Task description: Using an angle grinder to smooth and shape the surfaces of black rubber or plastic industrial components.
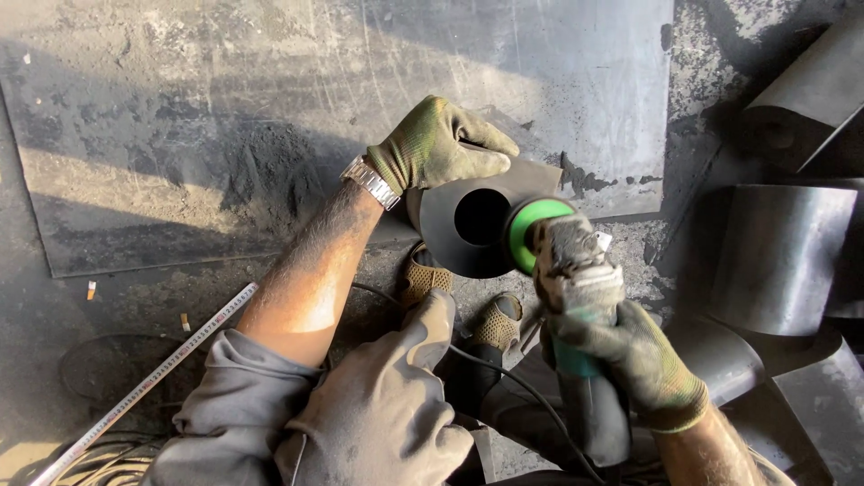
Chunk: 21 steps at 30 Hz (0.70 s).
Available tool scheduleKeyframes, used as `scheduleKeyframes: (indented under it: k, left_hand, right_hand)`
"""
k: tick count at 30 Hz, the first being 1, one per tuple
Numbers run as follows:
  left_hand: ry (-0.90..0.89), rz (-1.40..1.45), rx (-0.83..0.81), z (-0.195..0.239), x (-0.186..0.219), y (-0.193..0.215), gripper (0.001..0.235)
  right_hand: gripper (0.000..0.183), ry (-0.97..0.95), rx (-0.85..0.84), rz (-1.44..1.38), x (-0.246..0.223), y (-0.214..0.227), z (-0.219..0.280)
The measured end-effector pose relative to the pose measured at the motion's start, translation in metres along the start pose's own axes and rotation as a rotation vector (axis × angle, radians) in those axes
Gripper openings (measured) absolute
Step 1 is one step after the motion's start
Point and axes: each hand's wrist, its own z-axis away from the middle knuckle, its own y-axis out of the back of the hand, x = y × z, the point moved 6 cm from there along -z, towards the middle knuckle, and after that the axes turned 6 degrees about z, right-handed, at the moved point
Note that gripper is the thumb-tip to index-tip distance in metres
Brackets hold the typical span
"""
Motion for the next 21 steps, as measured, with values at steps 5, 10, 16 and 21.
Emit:
scheduleKeyframes:
  k: [5, 10, 16, 21]
  left_hand:
    - [-0.032, 0.0, 0.005, 0.001, 0.004, 0.001, 0.022]
    - [0.003, 0.034, 0.03, 0.002, 0.006, 0.002, 0.023]
    - [-0.073, -0.029, 0.137, 0.003, -0.003, 0.005, 0.02]
    - [-0.081, 0.034, 0.164, 0.005, -0.004, 0.005, 0.02]
  right_hand:
    - [0.047, 0.026, 0.007, 0.051, 0.008, -0.012, 0.01]
    - [0.064, 0.023, -0.178, 0.095, 0.009, -0.029, 0.012]
    - [0.044, 0.05, 0.057, -0.013, -0.034, -0.008, -0.008]
    - [0.058, 0.026, -0.081, 0.013, 0.006, -0.016, 0.006]
